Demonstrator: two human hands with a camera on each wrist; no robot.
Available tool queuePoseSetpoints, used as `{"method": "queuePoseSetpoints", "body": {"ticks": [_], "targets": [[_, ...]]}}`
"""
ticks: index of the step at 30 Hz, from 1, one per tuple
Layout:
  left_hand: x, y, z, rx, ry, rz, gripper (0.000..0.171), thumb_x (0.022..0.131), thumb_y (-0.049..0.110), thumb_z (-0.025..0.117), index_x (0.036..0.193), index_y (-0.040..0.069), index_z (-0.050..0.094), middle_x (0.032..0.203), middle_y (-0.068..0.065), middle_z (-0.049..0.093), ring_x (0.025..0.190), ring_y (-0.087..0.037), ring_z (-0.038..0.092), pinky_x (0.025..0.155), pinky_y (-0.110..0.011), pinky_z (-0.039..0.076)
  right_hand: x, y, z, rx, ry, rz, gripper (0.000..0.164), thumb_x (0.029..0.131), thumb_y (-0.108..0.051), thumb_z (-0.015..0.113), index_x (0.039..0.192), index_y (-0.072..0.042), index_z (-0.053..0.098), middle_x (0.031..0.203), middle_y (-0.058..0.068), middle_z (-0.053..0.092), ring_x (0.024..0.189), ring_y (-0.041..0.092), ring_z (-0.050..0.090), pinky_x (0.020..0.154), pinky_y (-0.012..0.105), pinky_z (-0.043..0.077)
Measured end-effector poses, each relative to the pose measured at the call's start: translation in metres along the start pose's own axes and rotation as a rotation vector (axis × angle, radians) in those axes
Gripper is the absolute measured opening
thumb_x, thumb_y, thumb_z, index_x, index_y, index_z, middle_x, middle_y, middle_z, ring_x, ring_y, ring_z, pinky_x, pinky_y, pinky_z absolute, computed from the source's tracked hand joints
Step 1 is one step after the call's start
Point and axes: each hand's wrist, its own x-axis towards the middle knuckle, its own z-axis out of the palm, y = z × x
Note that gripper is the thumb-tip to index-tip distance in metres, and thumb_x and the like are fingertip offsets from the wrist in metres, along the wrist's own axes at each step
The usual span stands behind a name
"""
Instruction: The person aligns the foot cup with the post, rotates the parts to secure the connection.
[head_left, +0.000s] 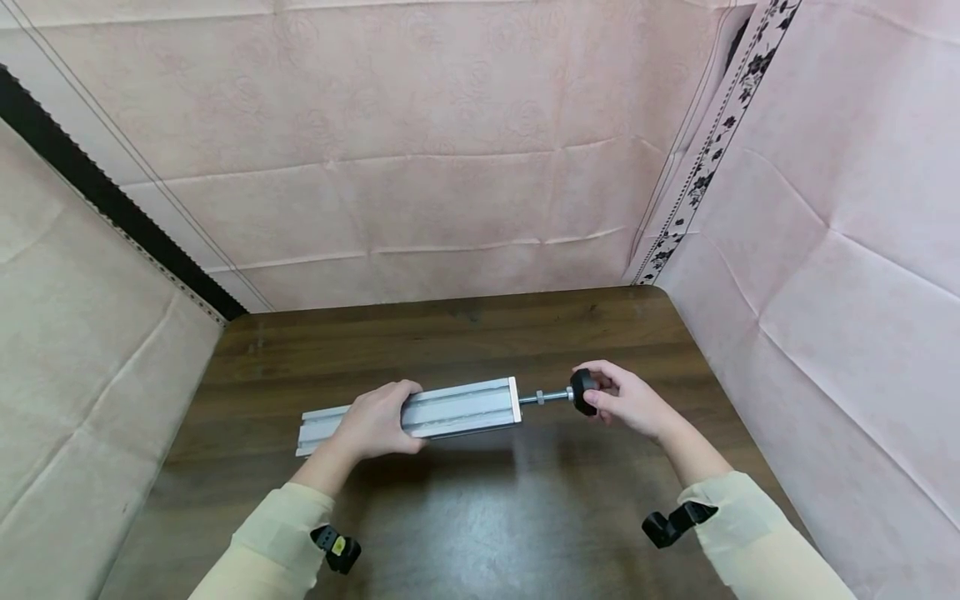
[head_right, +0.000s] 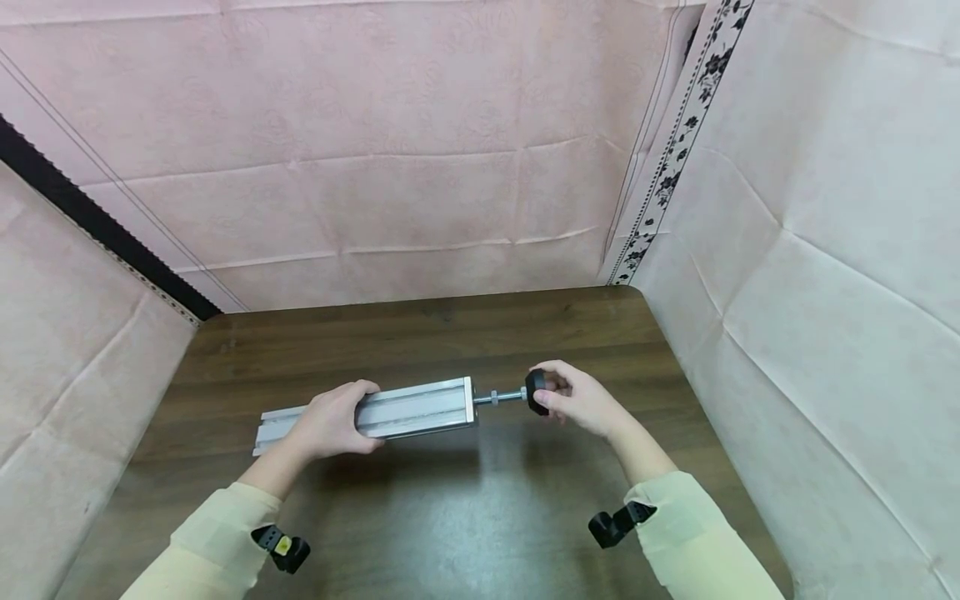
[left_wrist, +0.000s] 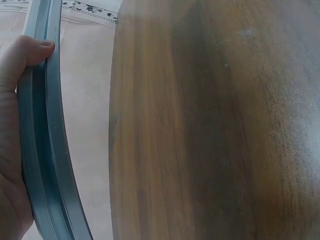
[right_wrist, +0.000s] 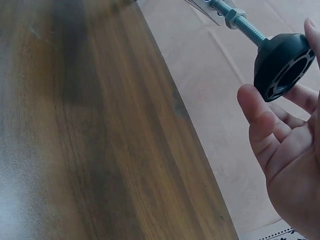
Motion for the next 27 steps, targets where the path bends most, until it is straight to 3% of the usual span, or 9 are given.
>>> {"method": "queuePoseSetpoints", "body": {"ticks": [6,10,14,17,20,23,27], "targets": [[0.0015,0.0001,0.0003,0.014,0.003,0.016,0.067,0.061,0.044,0.078,0.115,0.013,0.054,0.102,0.001,0.059,0.085,-0.014,0.052,0.076,-0.037,0.046,0.0001,0.001,0.0001,-0.003,0.01,-0.011,0.033,0.092,-0.011,0.055,0.123,0.001,0.049,0.092,0.016,0.059,0.062,0.024,0.059,0.055,0.038,0.051],[0.0016,0.0,0.0004,0.016,0.0,0.015,0.067,0.062,0.044,0.078,0.115,0.013,0.054,0.102,0.0,0.059,0.085,-0.014,0.052,0.076,-0.037,0.046,-0.0002,0.0034,-0.0008,0.003,0.003,-0.005,0.04,0.092,-0.012,0.055,0.129,0.001,0.044,0.095,0.02,0.056,0.061,0.023,0.058,0.059,0.039,0.052],[0.0011,0.0006,0.0009,0.006,-0.009,0.003,0.067,0.062,0.044,0.078,0.117,0.013,0.054,0.103,0.001,0.059,0.086,-0.014,0.052,0.077,-0.037,0.046,-0.0028,0.0052,-0.0022,0.01,-0.001,-0.021,0.06,0.088,-0.009,0.062,0.139,-0.004,0.031,0.115,0.023,0.051,0.08,0.022,0.059,0.07,0.036,0.051],[0.0007,0.001,0.0015,0.002,-0.014,-0.001,0.067,0.063,0.043,0.078,0.117,0.013,0.054,0.104,0.0,0.059,0.087,-0.014,0.052,0.078,-0.038,0.046,-0.0049,0.0056,-0.003,0.011,-0.012,-0.08,0.077,0.082,-0.004,0.068,0.144,-0.01,0.023,0.132,0.021,0.041,0.1,0.024,0.057,0.076,0.036,0.049],[0.001,0.0014,0.0021,0.0,-0.013,0.001,0.067,0.063,0.041,0.079,0.117,0.013,0.054,0.104,0.0,0.059,0.087,-0.015,0.052,0.078,-0.038,0.046,-0.0064,0.006,-0.0036,-0.003,-0.026,-0.135,0.086,0.078,0.002,0.071,0.146,-0.013,0.021,0.141,0.017,0.033,0.109,0.023,0.054,0.08,0.037,0.047],[0.002,0.0018,0.0027,0.001,-0.013,0.0,0.066,0.063,0.042,0.079,0.117,0.013,0.054,0.104,0.0,0.059,0.086,-0.015,0.052,0.077,-0.038,0.046,-0.0073,0.0066,-0.0038,-0.026,-0.048,-0.155,0.086,0.077,0.003,0.072,0.145,-0.012,0.021,0.144,0.016,0.03,0.112,0.02,0.052,0.082,0.035,0.046],[0.0045,0.0023,0.003,0.007,-0.025,-0.011,0.068,0.063,0.044,0.078,0.118,0.013,0.054,0.105,0.0,0.059,0.087,-0.014,0.052,0.078,-0.038,0.046,-0.0082,0.0071,-0.0033,-0.048,-0.072,-0.131,0.083,0.078,0.002,0.071,0.143,-0.014,0.023,0.133,0.02,0.042,0.106,0.025,0.054,0.079,0.032,0.048]]}}
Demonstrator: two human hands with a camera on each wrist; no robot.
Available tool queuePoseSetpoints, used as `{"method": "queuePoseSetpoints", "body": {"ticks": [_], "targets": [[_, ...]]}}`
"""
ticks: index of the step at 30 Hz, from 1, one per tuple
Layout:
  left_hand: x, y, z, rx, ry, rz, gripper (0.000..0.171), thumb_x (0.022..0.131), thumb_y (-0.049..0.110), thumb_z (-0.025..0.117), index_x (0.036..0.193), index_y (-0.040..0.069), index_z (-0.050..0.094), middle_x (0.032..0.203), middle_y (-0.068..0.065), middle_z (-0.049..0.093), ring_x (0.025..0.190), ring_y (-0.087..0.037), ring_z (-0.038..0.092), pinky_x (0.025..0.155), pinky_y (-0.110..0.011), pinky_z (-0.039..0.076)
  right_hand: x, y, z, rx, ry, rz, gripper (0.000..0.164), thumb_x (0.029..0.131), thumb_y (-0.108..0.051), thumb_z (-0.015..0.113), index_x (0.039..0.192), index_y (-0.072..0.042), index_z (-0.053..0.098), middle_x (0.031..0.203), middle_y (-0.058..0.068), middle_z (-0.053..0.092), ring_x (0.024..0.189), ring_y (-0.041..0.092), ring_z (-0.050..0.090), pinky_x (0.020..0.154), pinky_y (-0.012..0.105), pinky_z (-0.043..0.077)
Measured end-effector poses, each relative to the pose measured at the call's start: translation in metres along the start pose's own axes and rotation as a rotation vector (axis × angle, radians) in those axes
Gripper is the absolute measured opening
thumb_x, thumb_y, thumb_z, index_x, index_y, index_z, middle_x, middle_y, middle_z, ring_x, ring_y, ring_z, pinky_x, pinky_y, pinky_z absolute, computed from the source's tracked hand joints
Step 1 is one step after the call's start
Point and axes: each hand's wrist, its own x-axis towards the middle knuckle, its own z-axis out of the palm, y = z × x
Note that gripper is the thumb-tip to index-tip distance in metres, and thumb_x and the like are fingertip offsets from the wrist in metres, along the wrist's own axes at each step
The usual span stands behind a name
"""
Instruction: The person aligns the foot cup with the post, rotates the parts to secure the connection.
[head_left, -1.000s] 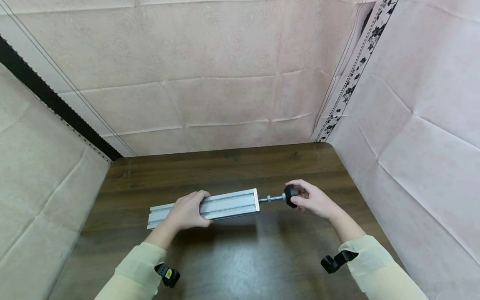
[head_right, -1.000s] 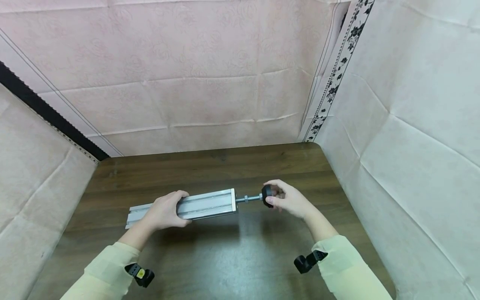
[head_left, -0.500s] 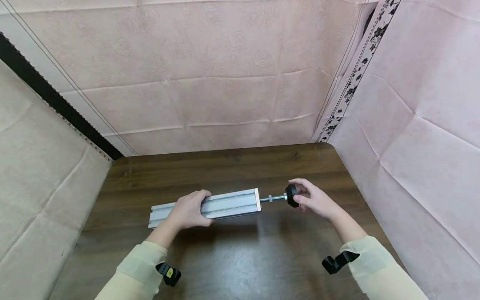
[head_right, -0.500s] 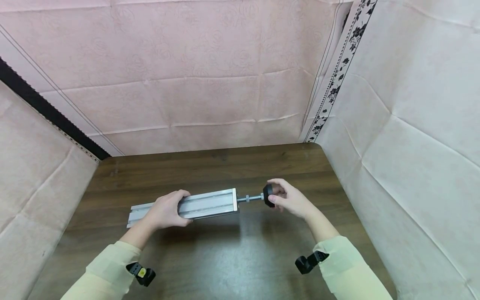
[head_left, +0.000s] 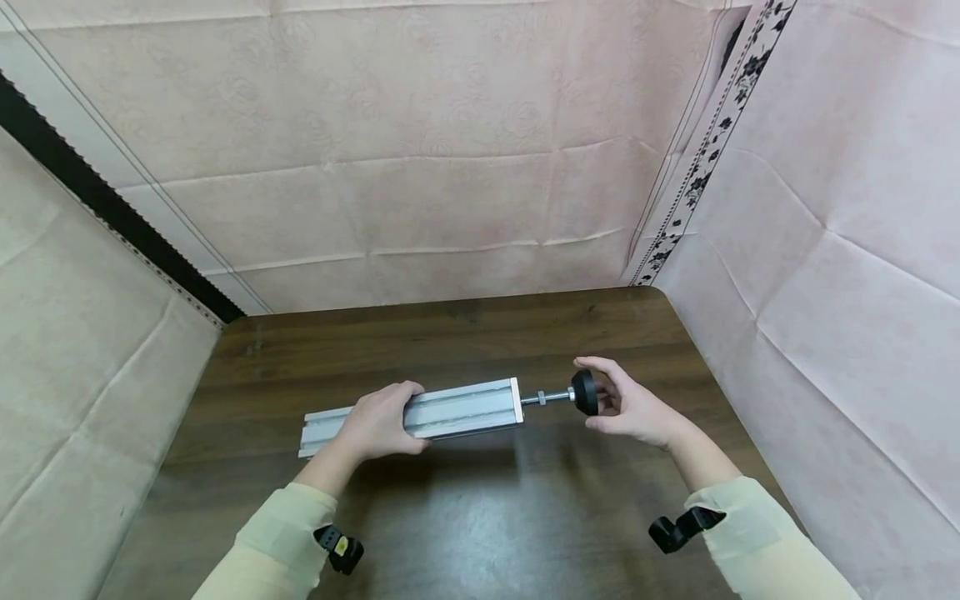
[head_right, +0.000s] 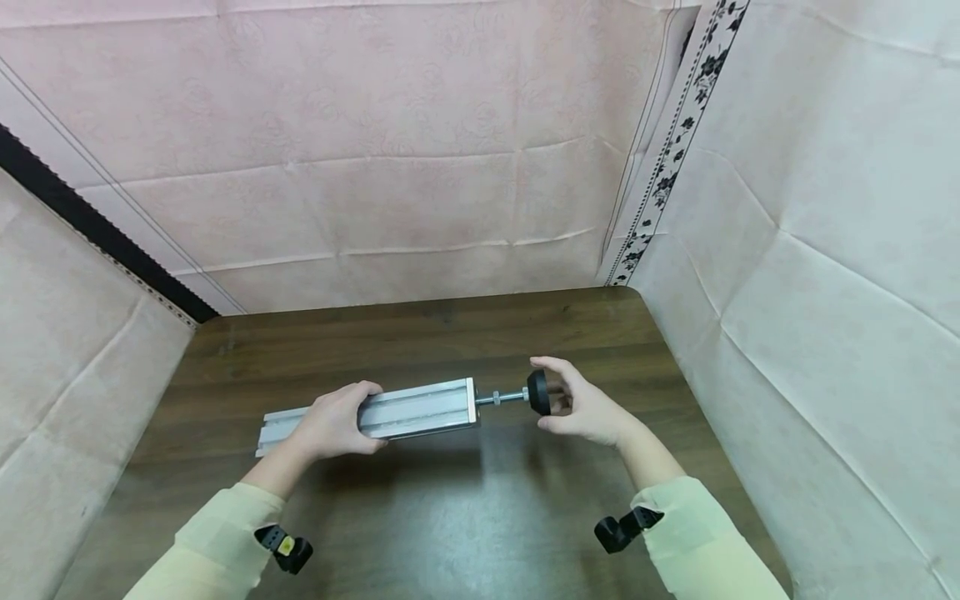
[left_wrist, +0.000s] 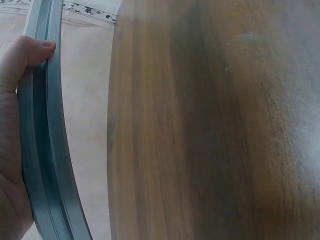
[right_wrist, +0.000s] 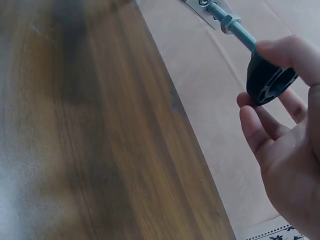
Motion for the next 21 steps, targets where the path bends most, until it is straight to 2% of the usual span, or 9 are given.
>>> {"method": "queuePoseSetpoints", "body": {"ticks": [4,11,17,21], "targets": [[0.002,0.001,-0.0011,-0.001,-0.009,-0.009,0.068,0.062,0.045,0.078,0.118,0.013,0.053,0.104,0.0,0.059,0.086,-0.015,0.052,0.078,-0.037,0.045,0.0,-0.0007,0.0007,0.006,0.003,0.031,0.076,0.079,0.003,0.07,0.14,-0.016,0.028,0.116,0.023,0.051,0.095,0.029,0.055,0.075,0.032,0.049],[0.0024,0.0006,-0.0013,-0.013,-0.011,-0.01,0.067,0.062,0.044,0.078,0.117,0.013,0.054,0.103,0.0,0.059,0.086,-0.015,0.052,0.077,-0.037,0.045,0.0002,-0.0007,0.0009,0.026,0.007,0.041,0.07,0.079,0.001,0.071,0.136,-0.014,0.033,0.11,0.023,0.05,0.087,0.025,0.054,0.07,0.031,0.049],[0.0031,-0.0023,-0.0003,-0.002,0.02,0.027,0.067,0.061,0.043,0.078,0.115,0.013,0.055,0.102,0.0,0.06,0.086,-0.014,0.053,0.076,-0.038,0.046,0.0014,0.0007,0.0018,0.075,0.002,0.015,0.07,0.08,0.003,0.07,0.136,-0.01,0.032,0.125,0.024,0.041,0.088,0.026,0.054,0.07,0.032,0.05],[0.0031,-0.0033,-0.0001,0.002,0.016,0.023,0.067,0.061,0.044,0.078,0.116,0.013,0.055,0.103,0.0,0.06,0.086,-0.014,0.053,0.076,-0.037,0.046,0.0025,0.0023,0.0023,0.104,0.003,0.014,0.069,0.081,0.003,0.069,0.138,-0.01,0.032,0.134,0.022,0.035,0.093,0.027,0.054,0.072,0.032,0.051]]}}
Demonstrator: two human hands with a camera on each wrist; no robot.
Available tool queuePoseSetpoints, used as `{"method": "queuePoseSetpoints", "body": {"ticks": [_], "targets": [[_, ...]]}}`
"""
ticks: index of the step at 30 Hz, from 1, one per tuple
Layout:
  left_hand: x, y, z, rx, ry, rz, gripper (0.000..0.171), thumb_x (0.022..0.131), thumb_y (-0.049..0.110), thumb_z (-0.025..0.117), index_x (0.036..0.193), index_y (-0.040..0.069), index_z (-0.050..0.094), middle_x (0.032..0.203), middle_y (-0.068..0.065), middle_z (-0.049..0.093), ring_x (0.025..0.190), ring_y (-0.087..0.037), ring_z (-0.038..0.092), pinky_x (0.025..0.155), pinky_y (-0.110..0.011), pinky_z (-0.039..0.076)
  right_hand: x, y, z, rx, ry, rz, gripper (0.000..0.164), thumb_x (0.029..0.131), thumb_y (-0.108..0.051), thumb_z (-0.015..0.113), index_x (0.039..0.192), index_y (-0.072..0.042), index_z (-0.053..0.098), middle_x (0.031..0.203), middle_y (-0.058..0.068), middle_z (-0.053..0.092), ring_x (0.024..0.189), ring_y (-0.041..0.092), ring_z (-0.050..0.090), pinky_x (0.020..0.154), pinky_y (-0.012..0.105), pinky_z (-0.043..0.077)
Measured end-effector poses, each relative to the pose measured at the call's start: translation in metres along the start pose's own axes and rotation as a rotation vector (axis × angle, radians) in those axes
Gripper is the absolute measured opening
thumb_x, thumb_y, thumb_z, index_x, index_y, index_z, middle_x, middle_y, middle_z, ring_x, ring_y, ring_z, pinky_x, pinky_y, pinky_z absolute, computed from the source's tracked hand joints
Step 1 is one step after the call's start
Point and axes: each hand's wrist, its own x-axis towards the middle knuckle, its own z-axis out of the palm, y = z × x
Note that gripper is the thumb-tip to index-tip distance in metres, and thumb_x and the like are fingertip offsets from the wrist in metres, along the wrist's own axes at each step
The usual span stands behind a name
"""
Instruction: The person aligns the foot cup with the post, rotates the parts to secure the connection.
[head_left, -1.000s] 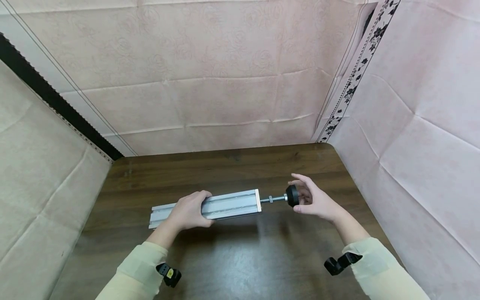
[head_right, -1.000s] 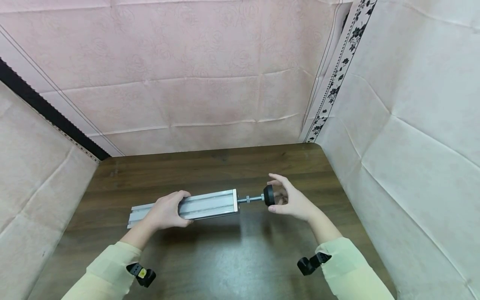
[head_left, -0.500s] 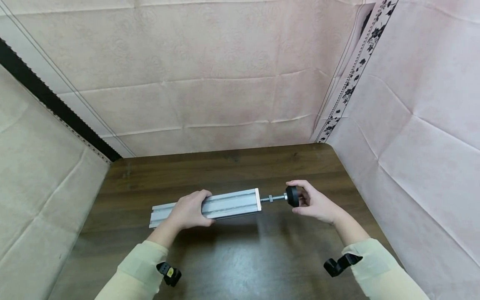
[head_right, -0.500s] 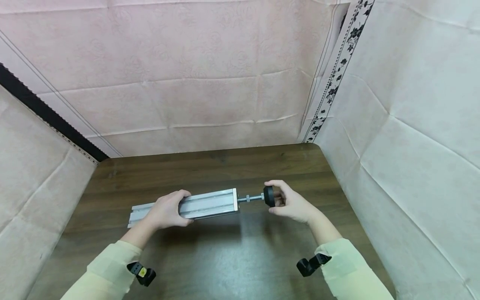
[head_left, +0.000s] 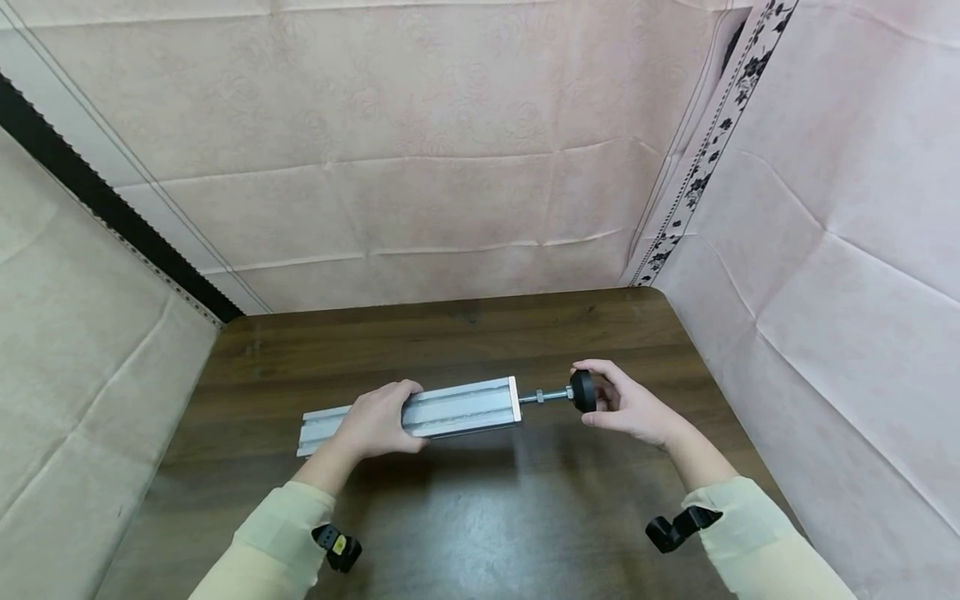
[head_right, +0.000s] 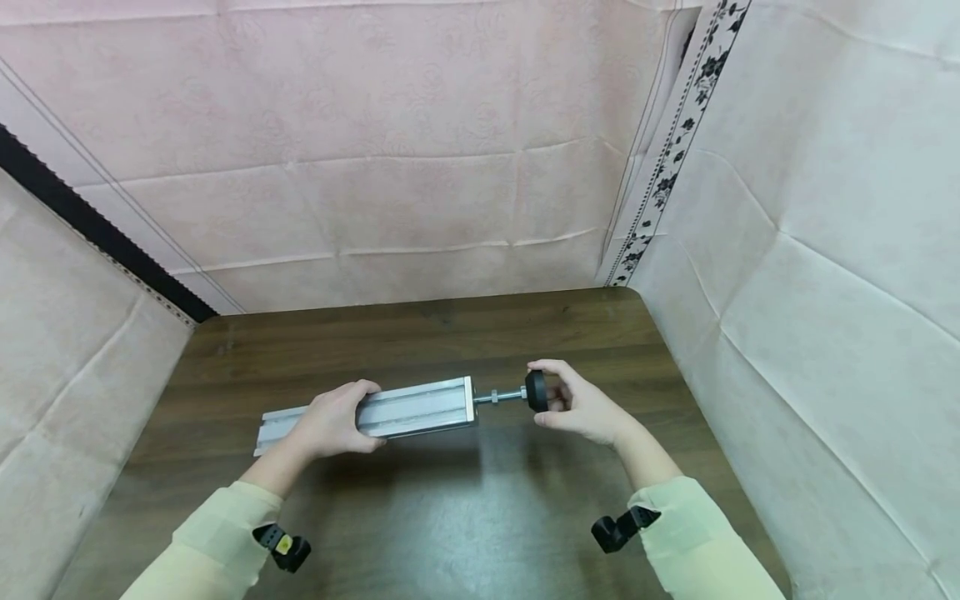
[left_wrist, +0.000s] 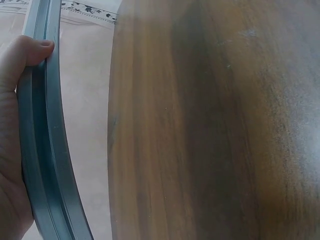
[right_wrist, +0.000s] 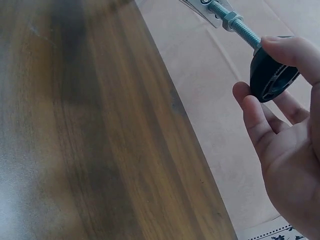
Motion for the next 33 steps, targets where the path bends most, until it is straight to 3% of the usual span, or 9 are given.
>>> {"method": "queuePoseSetpoints", "body": {"ticks": [9,16,22,28,33], "targets": [[0.0007,0.0007,0.0001,-0.005,-0.015,-0.005,0.067,0.062,0.044,0.078,0.117,0.013,0.054,0.104,0.0,0.059,0.087,-0.014,0.052,0.077,-0.036,0.046,-0.0011,-0.0018,0.0006,0.003,0.048,0.048,0.066,0.081,-0.002,0.07,0.138,-0.01,0.035,0.127,0.015,0.039,0.09,0.024,0.053,0.07,0.031,0.051],[-0.0015,-0.0014,0.0022,-0.004,-0.001,-0.006,0.066,0.062,0.042,0.079,0.117,0.013,0.055,0.103,0.001,0.06,0.086,-0.013,0.052,0.077,-0.036,0.046,0.0014,-0.0011,0.0012,-0.006,0.055,0.074,0.06,0.084,-0.005,0.067,0.136,-0.007,0.038,0.121,0.018,0.044,0.087,0.023,0.058,0.066,0.033,0.051],[-0.0031,-0.0019,0.0022,-0.008,-0.005,-0.004,0.067,0.062,0.044,0.078,0.117,0.013,0.055,0.104,0.001,0.059,0.086,-0.013,0.052,0.077,-0.036,0.046,0.0029,-0.0011,0.0011,-0.036,0.071,0.123,0.056,0.086,-0.01,0.067,0.135,-0.007,0.04,0.109,0.022,0.049,0.079,0.032,0.061,0.06,0.035,0.051],[-0.0045,-0.0028,0.004,-0.017,0.009,-0.009,0.067,0.062,0.042,0.079,0.117,0.013,0.055,0.104,0.001,0.06,0.086,-0.013,0.052,0.077,-0.037,0.046,0.003,0.0033,0.0017,-0.022,0.057,0.072,0.067,0.085,-0.004,0.066,0.141,-0.004,0.03,0.12,0.024,0.043,0.09,0.024,0.06,0.067,0.034,0.052],[-0.0057,-0.0028,0.005,-0.025,0.011,-0.016,0.065,0.062,0.04,0.08,0.116,0.013,0.055,0.104,0.0,0.06,0.087,-0.014,0.053,0.077,-0.038,0.047,0.0016,0.004,0.0016,-0.015,0.039,0.002,0.079,0.08,0.001,0.07,0.144,-0.007,0.024,0.131,0.025,0.038,0.097,0.02,0.056,0.075,0.031,0.049]]}}
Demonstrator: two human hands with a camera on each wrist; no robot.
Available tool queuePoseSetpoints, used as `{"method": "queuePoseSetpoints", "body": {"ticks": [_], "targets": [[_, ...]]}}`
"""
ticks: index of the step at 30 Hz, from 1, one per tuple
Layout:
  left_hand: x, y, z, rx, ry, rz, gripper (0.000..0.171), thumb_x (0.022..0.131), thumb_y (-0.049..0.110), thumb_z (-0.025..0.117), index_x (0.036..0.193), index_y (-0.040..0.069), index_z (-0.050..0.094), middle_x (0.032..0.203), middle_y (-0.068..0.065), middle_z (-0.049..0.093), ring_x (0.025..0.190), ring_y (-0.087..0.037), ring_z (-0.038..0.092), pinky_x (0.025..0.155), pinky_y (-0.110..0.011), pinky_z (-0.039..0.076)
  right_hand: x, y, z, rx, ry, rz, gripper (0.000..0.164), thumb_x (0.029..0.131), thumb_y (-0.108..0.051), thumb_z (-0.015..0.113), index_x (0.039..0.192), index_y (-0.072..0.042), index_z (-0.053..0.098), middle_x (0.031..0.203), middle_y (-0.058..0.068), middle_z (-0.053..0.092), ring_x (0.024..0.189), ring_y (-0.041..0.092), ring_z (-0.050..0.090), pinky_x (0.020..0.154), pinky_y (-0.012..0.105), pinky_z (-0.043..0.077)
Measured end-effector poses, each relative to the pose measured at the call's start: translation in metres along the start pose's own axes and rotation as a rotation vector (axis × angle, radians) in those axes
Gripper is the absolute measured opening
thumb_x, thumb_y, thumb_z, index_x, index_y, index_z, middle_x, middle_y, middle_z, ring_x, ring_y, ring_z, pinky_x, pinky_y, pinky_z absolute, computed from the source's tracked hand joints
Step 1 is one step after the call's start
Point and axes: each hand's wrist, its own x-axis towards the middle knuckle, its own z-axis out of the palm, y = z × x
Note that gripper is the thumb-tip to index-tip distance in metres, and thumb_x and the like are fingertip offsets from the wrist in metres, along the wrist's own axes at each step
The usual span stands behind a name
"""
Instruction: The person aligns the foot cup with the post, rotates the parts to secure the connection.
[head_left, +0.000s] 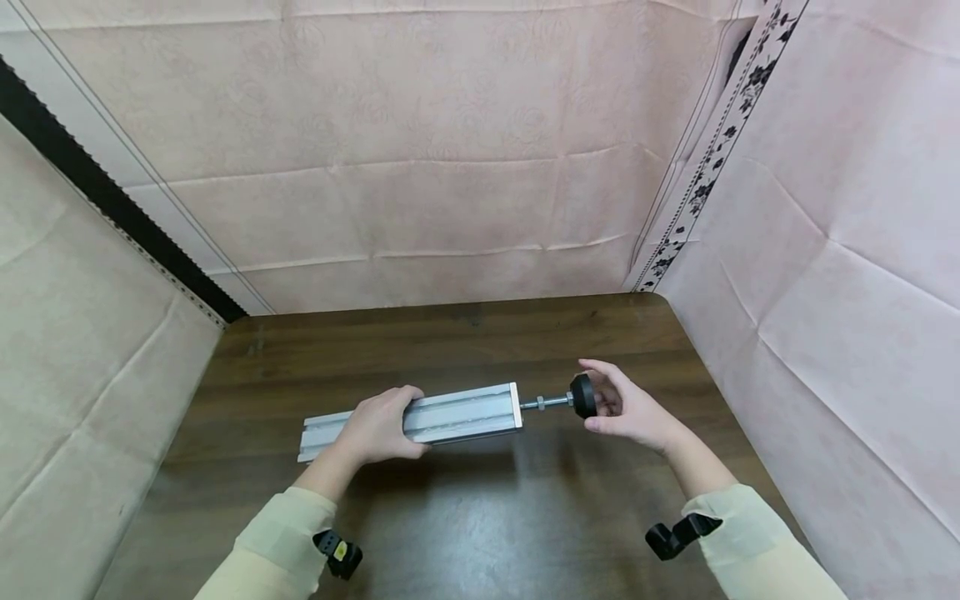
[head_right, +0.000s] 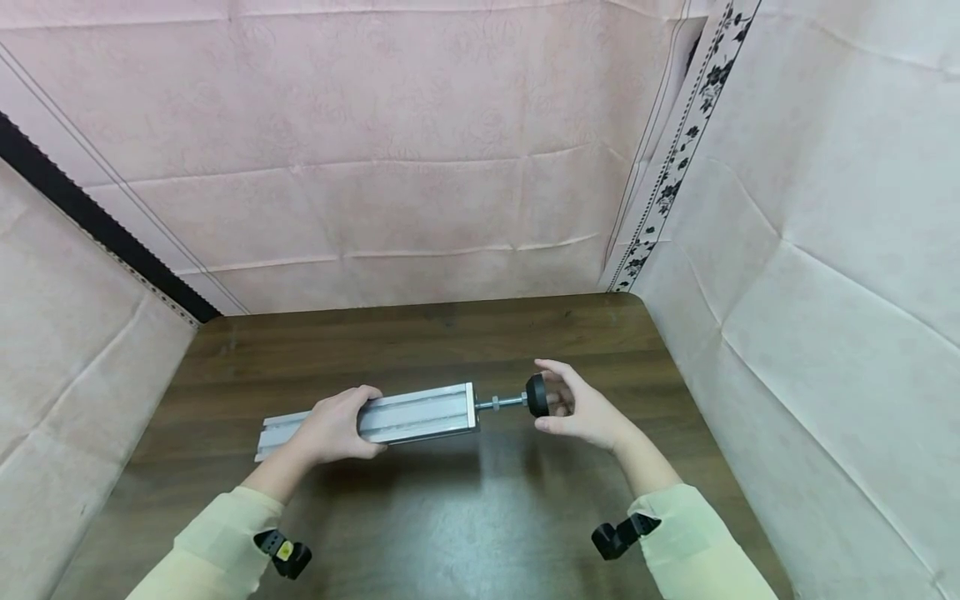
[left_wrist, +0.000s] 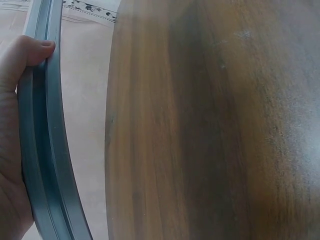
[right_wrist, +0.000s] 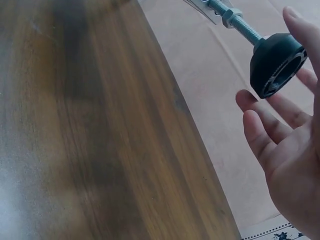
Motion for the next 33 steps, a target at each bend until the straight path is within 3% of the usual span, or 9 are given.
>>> {"method": "queuePoseSetpoints", "body": {"ticks": [5,8,12,16,33], "targets": [[-0.0013,-0.0004,-0.0006,-0.001,-0.013,-0.013,0.065,0.063,0.04,0.079,0.116,0.013,0.054,0.105,-0.001,0.059,0.088,-0.015,0.052,0.079,-0.038,0.046,-0.0017,-0.0011,-0.0004,-0.017,0.0,-0.063,0.082,0.077,0.003,0.072,0.142,-0.007,0.024,0.14,0.02,0.035,0.11,0.019,0.053,0.08,0.035,0.046],[-0.0019,-0.0013,-0.0009,0.002,-0.023,-0.017,0.065,0.063,0.04,0.079,0.116,0.013,0.054,0.104,0.0,0.059,0.087,-0.015,0.052,0.078,-0.037,0.045,-0.0015,-0.0016,0.0001,-0.046,-0.016,-0.078,0.082,0.076,0.005,0.072,0.142,-0.008,0.025,0.137,0.017,0.039,0.112,0.018,0.052,0.082,0.036,0.046],[-0.0024,-0.0004,-0.0013,0.001,-0.024,-0.014,0.065,0.062,0.041,0.079,0.115,0.013,0.055,0.101,0.001,0.059,0.084,-0.014,0.051,0.075,-0.036,0.045,-0.001,-0.005,0.0019,-0.095,-0.03,-0.056,0.081,0.075,0.007,0.072,0.142,-0.01,0.028,0.121,0.017,0.05,0.102,0.02,0.055,0.08,0.037,0.047],[-0.0023,0.0016,-0.0019,-0.004,-0.029,-0.017,0.065,0.062,0.042,0.079,0.115,0.013,0.055,0.101,0.002,0.059,0.084,-0.013,0.051,0.075,-0.036,0.045,-0.0012,-0.0069,0.0023,-0.12,-0.032,-0.043,0.074,0.076,0.004,0.072,0.138,-0.009,0.034,0.111,0.017,0.051,0.095,0.024,0.055,0.077,0.036,0.048],[-0.0039,0.0025,-0.002,-0.002,-0.041,-0.033,0.067,0.062,0.041,0.079,0.117,0.013,0.054,0.106,0.0,0.059,0.087,-0.015,0.052,0.078,-0.037,0.045,-0.0021,-0.0074,0.001,-0.089,-0.036,0.033,0.065,0.08,-0.001,0.07,0.136,-0.012,0.039,0.109,0.018,0.049,0.089,0.027,0.056,0.07,0.032,0.049]]}}
